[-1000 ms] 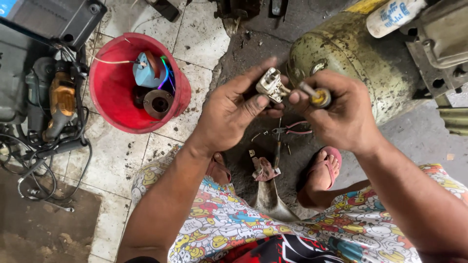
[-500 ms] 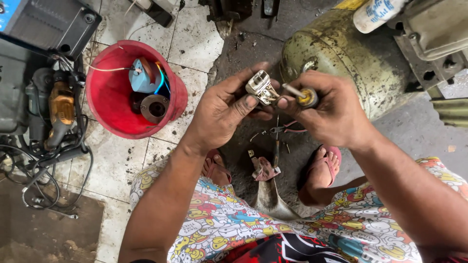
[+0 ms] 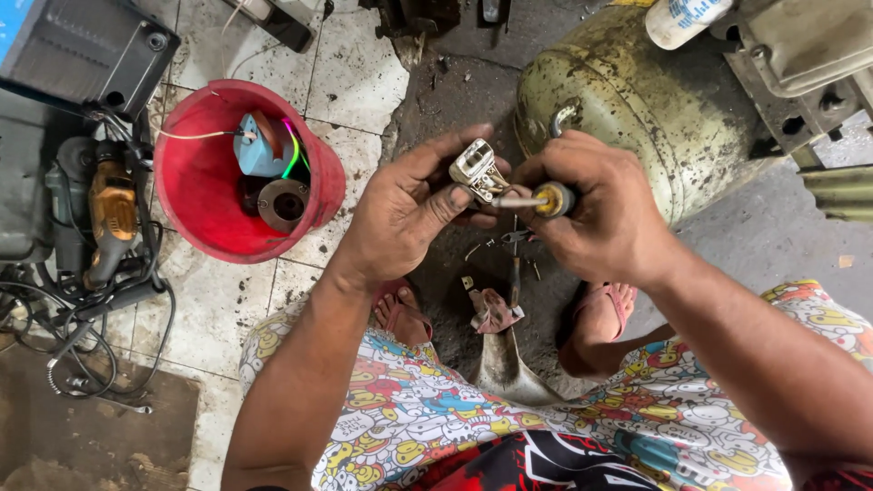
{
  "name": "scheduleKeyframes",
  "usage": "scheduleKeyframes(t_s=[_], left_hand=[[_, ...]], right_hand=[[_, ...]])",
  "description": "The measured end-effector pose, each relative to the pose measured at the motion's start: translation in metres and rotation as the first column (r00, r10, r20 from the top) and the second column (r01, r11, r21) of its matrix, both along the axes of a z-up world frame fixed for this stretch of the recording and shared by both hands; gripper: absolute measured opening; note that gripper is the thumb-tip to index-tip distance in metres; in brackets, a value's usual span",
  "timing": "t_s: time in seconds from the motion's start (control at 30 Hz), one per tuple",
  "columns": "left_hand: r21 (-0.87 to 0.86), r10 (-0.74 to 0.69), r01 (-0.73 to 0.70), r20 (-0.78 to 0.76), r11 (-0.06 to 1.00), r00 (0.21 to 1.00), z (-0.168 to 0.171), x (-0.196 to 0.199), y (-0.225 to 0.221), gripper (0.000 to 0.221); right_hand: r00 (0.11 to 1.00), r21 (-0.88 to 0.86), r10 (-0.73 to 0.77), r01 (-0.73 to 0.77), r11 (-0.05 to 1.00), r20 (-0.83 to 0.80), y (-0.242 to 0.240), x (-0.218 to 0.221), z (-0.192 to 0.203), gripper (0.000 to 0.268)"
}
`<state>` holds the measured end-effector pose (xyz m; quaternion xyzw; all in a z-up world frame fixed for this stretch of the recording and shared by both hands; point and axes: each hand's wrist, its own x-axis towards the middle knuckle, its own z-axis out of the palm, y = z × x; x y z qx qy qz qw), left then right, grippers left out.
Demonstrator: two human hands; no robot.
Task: Using a screwdriver to repair or adjust an electrical component on an air compressor.
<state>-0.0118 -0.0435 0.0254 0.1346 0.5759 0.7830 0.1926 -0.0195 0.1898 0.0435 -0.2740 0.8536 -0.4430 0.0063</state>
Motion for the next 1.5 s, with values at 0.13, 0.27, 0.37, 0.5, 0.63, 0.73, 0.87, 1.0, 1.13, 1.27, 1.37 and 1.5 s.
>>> scheduleKeyframes(t_s=[0.13,0.27,0.37,0.5,0.63,0.73,0.87,1.0,1.13,1.27,1.37,1.5], left_hand=[[0.077,-0.028,0.024,0.047,0.997,0.999,0.002,0.002,0.001,0.052],[0.186,-0.001,-0.020,0.113,0.982,0.994,0.002,0.000,0.006,0.054],[0.123,0.273,-0.274,0.027,0.954,0.962,-0.002,0.008,0.015,0.041],[-0.111,0.467,-0.550,-0.406,0.828,0.785,-0.024,0.015,0.021,0.012],[-0.174,0.463,-0.540,-0.342,0.824,0.817,-0.012,0.020,0.025,0.016],[-0.153,0.542,-0.557,-0.133,0.816,0.830,-0.010,0.021,0.031,0.020],[-0.188,0.543,-0.637,-0.380,0.748,0.749,0.001,0.021,0.028,0.011],[-0.226,0.472,-0.555,-0.335,0.801,0.816,0.010,0.018,0.029,0.013],[-0.126,0.537,-0.543,-0.081,0.830,0.840,-0.006,0.027,0.034,0.018],[-0.135,0.546,-0.559,-0.122,0.818,0.829,-0.001,0.026,0.034,0.015],[-0.202,0.505,-0.594,-0.360,0.779,0.785,0.014,0.021,0.028,0.008],[-0.238,0.431,-0.654,-0.585,0.719,0.687,0.008,0.014,0.023,0.004]], right_hand=[[0.998,-0.058,0.011,-0.007,0.998,0.067,0.007,-0.001,-0.012,0.012],[0.927,-0.396,0.220,-0.087,0.914,0.304,0.012,-0.009,-0.023,0.004],[0.905,-0.311,0.054,0.089,0.946,0.423,0.003,-0.007,-0.018,0.011],[0.884,-0.295,-0.151,0.303,0.906,0.443,-0.002,-0.004,-0.031,0.009],[0.855,-0.313,-0.153,0.340,0.887,0.495,-0.007,0.001,-0.035,0.012],[0.861,-0.336,-0.147,0.341,0.878,0.487,-0.011,-0.003,-0.037,0.019],[0.835,-0.324,-0.145,0.358,0.875,0.530,-0.012,0.000,-0.038,0.014],[0.833,-0.339,-0.141,0.365,0.867,0.535,-0.016,-0.001,-0.040,0.010],[0.844,-0.346,-0.127,0.345,0.872,0.521,-0.015,0.002,-0.047,0.011],[0.832,-0.309,-0.129,0.339,0.889,0.539,-0.016,0.003,-0.043,0.009],[0.809,-0.288,-0.135,0.353,0.890,0.572,-0.019,0.004,-0.036,0.006],[0.797,-0.253,-0.145,0.351,0.901,0.586,-0.017,0.003,-0.035,0.005]])
